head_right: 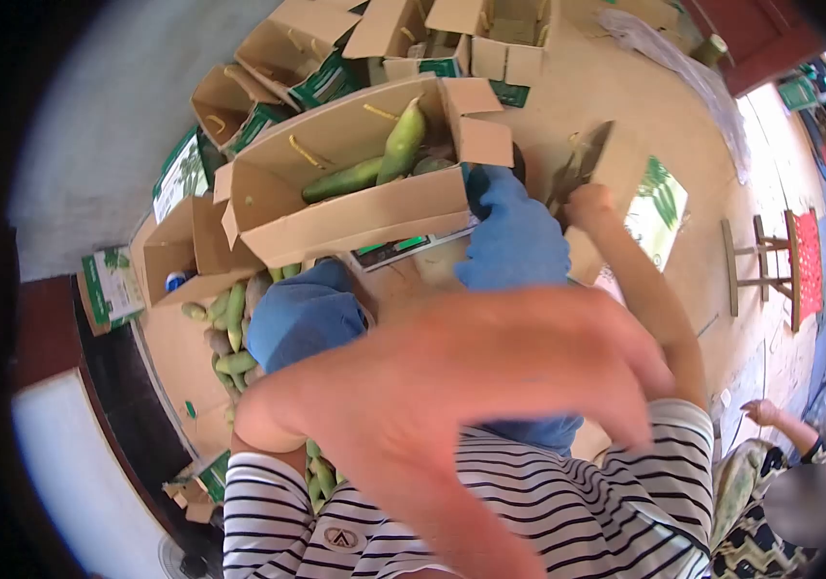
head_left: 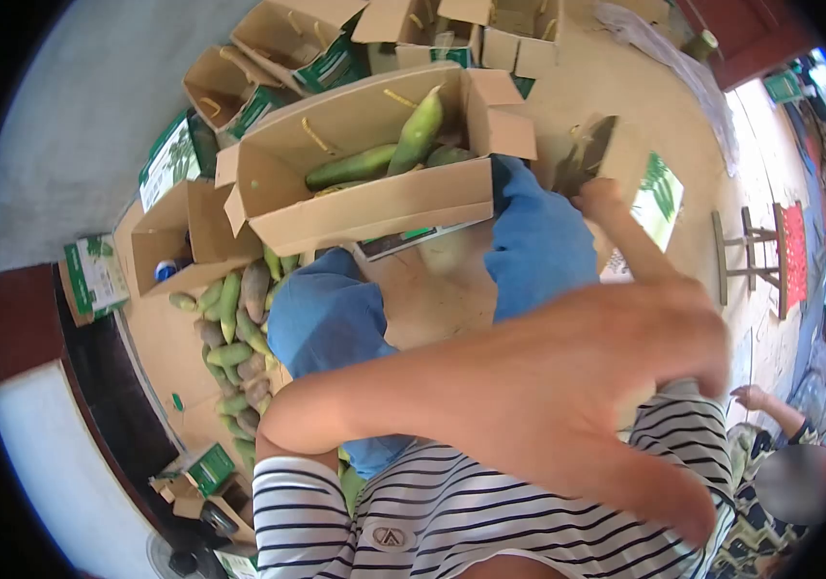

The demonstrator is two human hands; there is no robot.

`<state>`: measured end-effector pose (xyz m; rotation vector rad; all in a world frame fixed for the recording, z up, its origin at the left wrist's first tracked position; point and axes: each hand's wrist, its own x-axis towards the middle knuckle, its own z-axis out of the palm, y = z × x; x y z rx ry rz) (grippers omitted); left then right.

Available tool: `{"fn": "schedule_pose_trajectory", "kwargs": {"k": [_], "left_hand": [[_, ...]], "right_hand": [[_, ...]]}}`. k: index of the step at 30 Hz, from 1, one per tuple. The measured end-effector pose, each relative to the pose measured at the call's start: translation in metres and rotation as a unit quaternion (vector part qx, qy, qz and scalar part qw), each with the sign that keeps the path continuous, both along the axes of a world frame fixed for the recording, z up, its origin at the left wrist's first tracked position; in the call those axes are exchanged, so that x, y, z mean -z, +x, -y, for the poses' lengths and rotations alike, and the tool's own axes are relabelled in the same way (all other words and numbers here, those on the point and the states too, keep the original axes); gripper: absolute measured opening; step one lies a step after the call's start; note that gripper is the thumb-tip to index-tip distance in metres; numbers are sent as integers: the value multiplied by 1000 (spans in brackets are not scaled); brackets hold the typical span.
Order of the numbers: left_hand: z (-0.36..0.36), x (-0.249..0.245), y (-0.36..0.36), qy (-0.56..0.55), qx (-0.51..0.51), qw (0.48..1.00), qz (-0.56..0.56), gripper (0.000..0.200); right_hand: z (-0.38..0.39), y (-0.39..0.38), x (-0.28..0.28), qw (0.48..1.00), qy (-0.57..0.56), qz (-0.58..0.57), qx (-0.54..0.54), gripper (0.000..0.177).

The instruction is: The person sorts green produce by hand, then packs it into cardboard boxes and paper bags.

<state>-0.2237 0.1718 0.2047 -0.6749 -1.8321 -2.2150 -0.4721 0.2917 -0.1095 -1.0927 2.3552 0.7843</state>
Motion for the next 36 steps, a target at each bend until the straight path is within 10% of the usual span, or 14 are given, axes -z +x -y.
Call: {"fn": "schedule_pose_trajectory", "kwargs": {"k": [12, 21, 28, 36], "left_hand": [[-15, 18, 4, 193, -5, 979, -61, 58], [-11, 24, -4, 185, -25, 982, -36, 54], [-12, 22, -9, 170, -36, 985, -13, 51], [-2, 15, 2, 116, -66, 990, 36, 48]], "right_hand": [[-76, -134, -89, 926, -313, -135, 164, 25], [-45, -209, 33, 907, -377, -187, 22, 31], [20, -107, -2, 914, -392, -88, 55, 53], [16, -44, -23, 904, -392, -153, 78, 33]]}}
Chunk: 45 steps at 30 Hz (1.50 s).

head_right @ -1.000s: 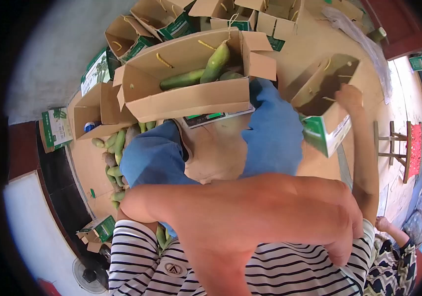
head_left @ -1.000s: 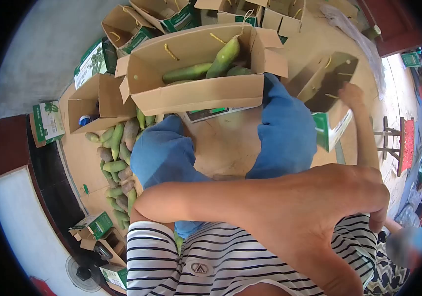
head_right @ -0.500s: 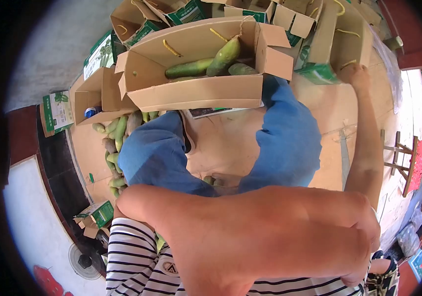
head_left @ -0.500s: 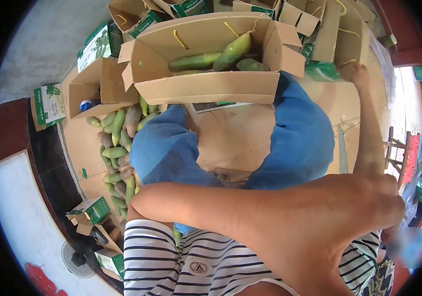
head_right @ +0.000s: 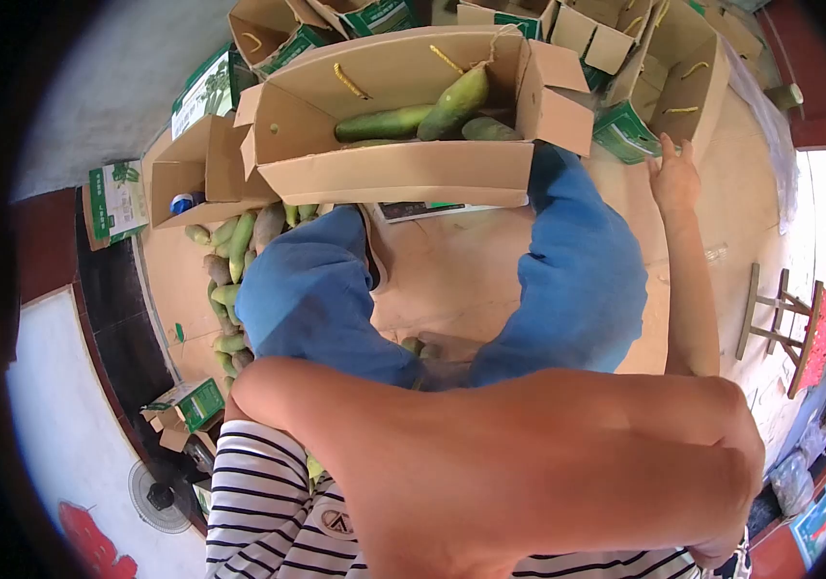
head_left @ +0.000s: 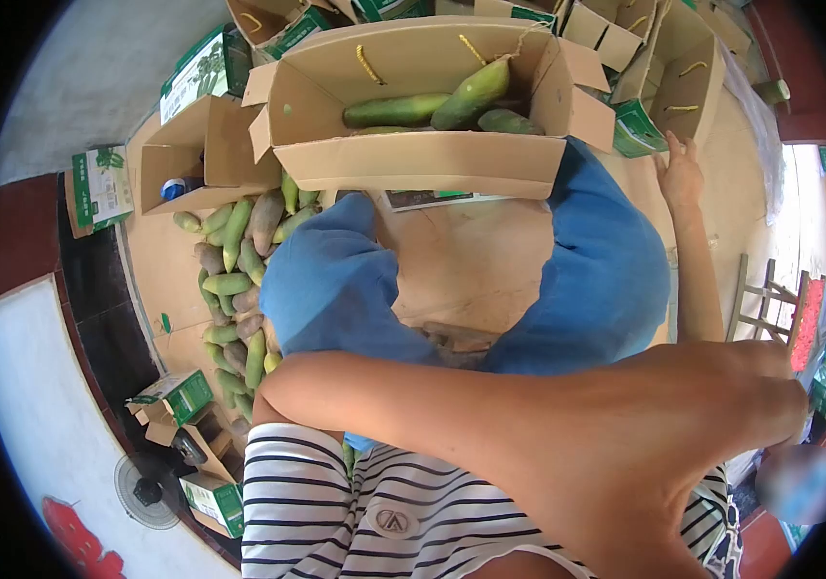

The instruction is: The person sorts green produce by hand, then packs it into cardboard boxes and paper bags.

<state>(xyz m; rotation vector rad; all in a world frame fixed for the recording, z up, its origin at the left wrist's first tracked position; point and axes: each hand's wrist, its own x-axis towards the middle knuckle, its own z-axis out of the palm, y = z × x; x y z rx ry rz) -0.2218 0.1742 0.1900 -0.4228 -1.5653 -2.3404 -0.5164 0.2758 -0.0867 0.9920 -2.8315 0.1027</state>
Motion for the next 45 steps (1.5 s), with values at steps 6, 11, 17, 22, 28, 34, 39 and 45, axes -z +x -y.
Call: {"fn": "schedule_pose_trajectory", "kwargs": {"k": [6, 11, 17, 22, 28, 34, 39, 45], "left_hand": [[5, 1, 4, -32, -21, 999, 38, 46], [1, 11, 5, -71, -84, 993, 50, 43], [-7, 16, 31, -325, -219, 920, 5, 40], [71, 68, 141, -361, -395, 842, 65, 24], [97, 170, 335, -260, -589, 607, 465, 19], [-98, 385, 539, -62, -276, 544, 790, 34], [-163, 405, 534, 0, -277, 492, 825, 44], [-103, 436, 522, -141, -535, 352, 755, 67]], "right_hand": [[-6, -68, 37, 999, 17, 24, -33, 28], [-3, -141, 75, 993, 32, 6, -115, 40], [-1, -149, 42, 983, 98, -13, -156, 50], [57, 34, -147, 965, 11, 170, -199, 38], [90, 124, -205, 911, -83, 262, -308, 37], [132, 214, -216, 888, 1, 213, -407, 36], [167, 237, -206, 890, 40, 40, -452, 37], [190, 216, -143, 873, 117, 99, -463, 47]]}}
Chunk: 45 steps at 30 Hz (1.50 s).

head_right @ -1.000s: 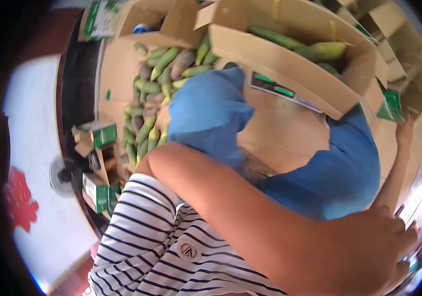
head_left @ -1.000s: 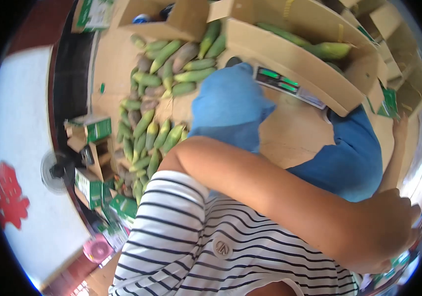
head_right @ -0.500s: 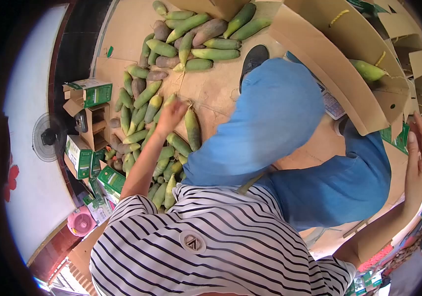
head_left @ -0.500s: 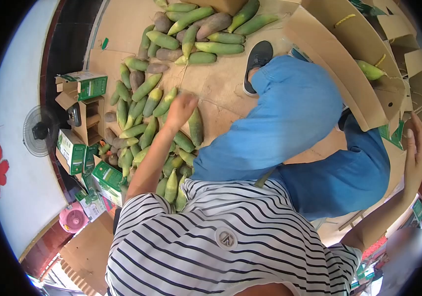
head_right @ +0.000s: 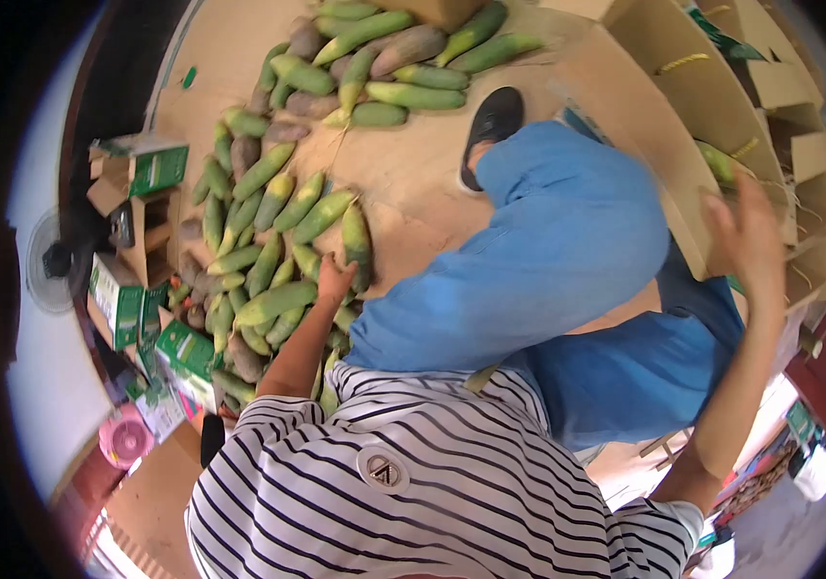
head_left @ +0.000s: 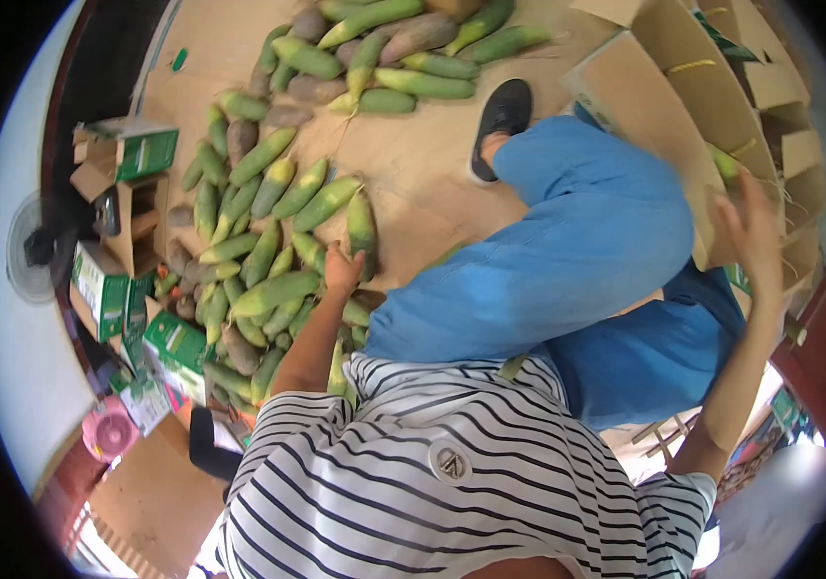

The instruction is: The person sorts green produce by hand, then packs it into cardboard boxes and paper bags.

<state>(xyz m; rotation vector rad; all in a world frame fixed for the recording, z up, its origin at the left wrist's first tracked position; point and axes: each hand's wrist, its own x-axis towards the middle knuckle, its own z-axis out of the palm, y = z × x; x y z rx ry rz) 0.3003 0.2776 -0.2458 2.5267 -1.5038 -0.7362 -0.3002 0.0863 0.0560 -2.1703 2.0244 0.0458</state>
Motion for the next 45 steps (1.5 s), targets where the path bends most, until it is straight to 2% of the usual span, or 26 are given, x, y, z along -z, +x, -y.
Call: {"fn": "schedule_pose_trajectory", "kwargs": {"k": [1, 2, 3, 6, 8, 10, 12, 16, 17, 21, 24, 27, 29, 33, 35, 37, 38, 40, 44, 45], "left_hand": [[13, 8, -2, 29, -30, 999, -17, 71], [25, 14, -3, 59, -55, 996, -34, 75], [36, 21, -3, 90, -78, 992, -51, 78], [47, 59, 5, 162, -74, 980, -84, 79], [57, 52, -16, 200, -80, 975, -46, 76], [72, 10, -50, 229, -52, 971, 42, 74], [67, 24, -55, 206, -20, 978, 11, 71], [74, 16, -84, 153, 64, 985, -46, 63], [77, 10, -94, 116, 76, 989, -58, 61], [113, -25, -124, -64, 114, 981, -144, 56], [164, -71, -150, -196, 119, 936, -268, 54], [219, -193, -219, -335, 130, 862, -358, 47], [240, -255, -262, -434, 104, 782, -436, 44], [265, -344, -339, -523, 224, 658, -493, 38], [284, -356, -363, -514, 374, 698, -330, 45], [296, -356, -401, -596, 386, 663, -236, 51], [302, -348, -408, -543, 455, 684, -176, 49], [304, -324, -402, -421, 515, 737, -118, 34], [287, -275, -340, -435, 438, 769, -164, 31], [280, -255, -314, -399, 431, 796, -146, 31]], "right_hand": [[1, -8, 15, 998, 36, 45, 3, 47], [2, 6, 14, 985, 142, 48, 87, 39], [-7, 1, 30, 998, 14, 52, 11, 31], [-4, -9, 43, 998, -1, 56, 19, 21], [-2, -9, 41, 998, 15, 57, 27, 20], [-1, -8, 40, 998, 31, 50, 38, 20], [0, -8, 40, 998, 31, 51, 38, 20], [1, -11, 38, 996, 43, 60, 40, 21], [-1, -12, 41, 998, -1, 61, 21, 20], [-3, -12, 43, 998, -2, 59, 22, 18], [-2, -12, 41, 997, 36, 60, 40, 20], [-3, -11, 40, 998, 26, 54, 36, 18], [-3, -11, 42, 997, 22, 60, 38, 18], [-2, -8, 38, 997, 20, 61, 45, 10], [-3, -7, 35, 998, 21, 41, 38, 10], [-3, -7, 35, 999, 12, 34, 32, 9], [-4, -8, 38, 999, 2, 36, 29, 9], [-3, -7, 39, 999, -2, 36, 26, 9], [-2, -7, 31, 997, 39, 32, 53, 12], [0, -7, 31, 996, 52, 32, 61, 13]]}}
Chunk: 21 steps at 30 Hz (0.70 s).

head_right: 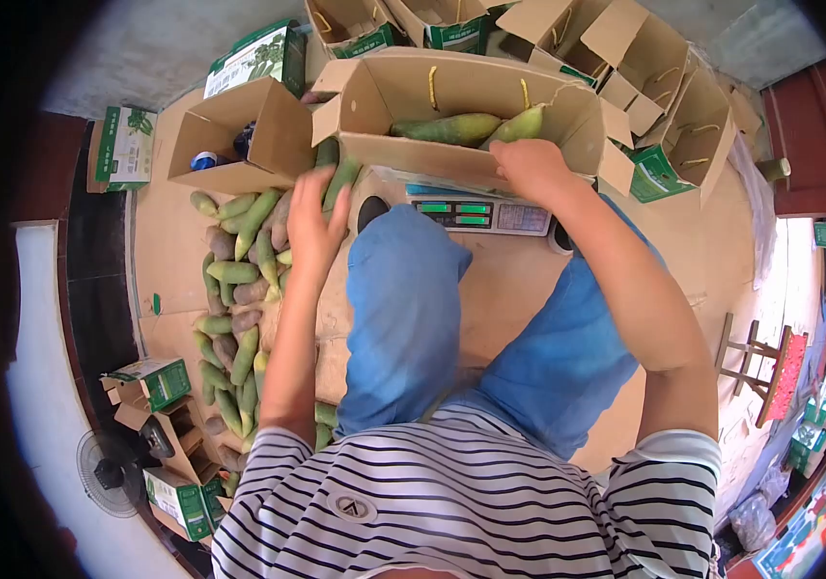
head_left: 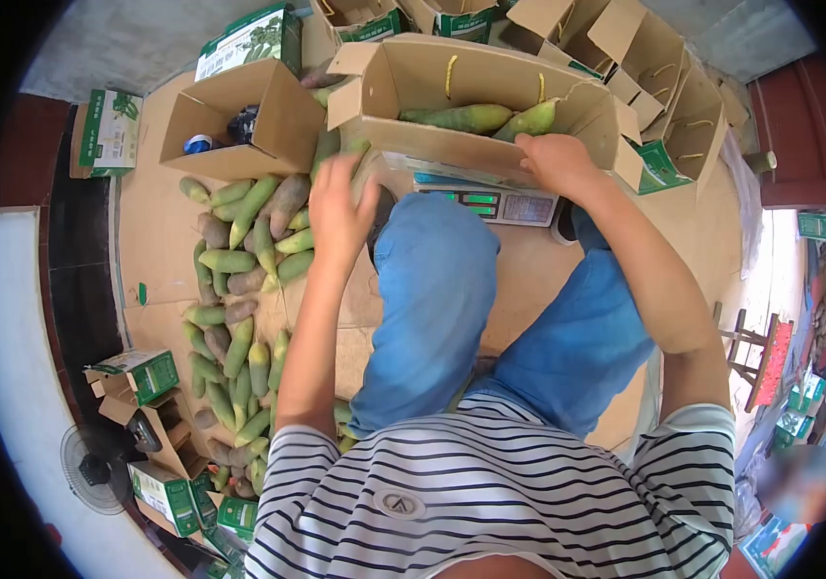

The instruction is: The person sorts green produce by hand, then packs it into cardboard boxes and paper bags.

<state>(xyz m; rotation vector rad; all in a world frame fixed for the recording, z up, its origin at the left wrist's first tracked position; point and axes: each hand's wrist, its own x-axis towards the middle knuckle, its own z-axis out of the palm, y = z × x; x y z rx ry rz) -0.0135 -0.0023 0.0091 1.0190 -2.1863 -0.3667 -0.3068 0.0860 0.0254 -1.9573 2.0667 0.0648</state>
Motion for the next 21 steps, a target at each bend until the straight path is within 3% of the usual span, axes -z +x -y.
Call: {"fn": "schedule_pose_trajectory", "kwargs": {"k": [1, 2, 4, 6, 7, 10, 12, 13, 14, 16, 20, 21], "left_hand": [[-14, 23, 29, 84, -34, 995, 28, 30], [-42, 94, 95, 138, -52, 984, 104, 32], [-98, 161, 170, 243, -83, 939, 231, 35], [-161, 206, 237, 320, -98, 889, 313, 41], [-188, 207, 253, 413, -144, 831, 343, 44], [-268, 269, 336, 539, -231, 723, 364, 56], [-300, 263, 355, 649, -281, 620, 340, 64], [-315, 262, 359, 674, -307, 614, 273, 70], [-345, 311, 378, 635, -351, 673, 142, 73], [-373, 328, 383, 597, -430, 674, 63, 78], [-338, 265, 333, 612, -529, 535, 243, 83], [-344, 266, 332, 617, -502, 536, 283, 80]], "right_hand": [[1, 0, 3, 1000, 1, 4, -7, 13], [3, 0, 7, 1000, 1, 7, -16, 14], [1, -3, 9, 1000, -2, 7, -21, 15], [1, -2, 7, 1000, -10, 8, -21, 15], [1, -2, 7, 1000, -14, -6, -25, 16], [1, -1, 9, 999, -10, -19, -45, 17], [1, 1, 7, 998, -20, -12, -52, 18], [0, 2, 5, 998, -33, -13, -58, 18], [1, 1, 4, 998, -22, -17, -56, 19], [1, -4, 11, 998, -25, -10, -56, 24], [4, -3, 15, 999, -21, 9, -43, 30], [3, -2, 14, 999, -21, 7, -33, 30]]}}
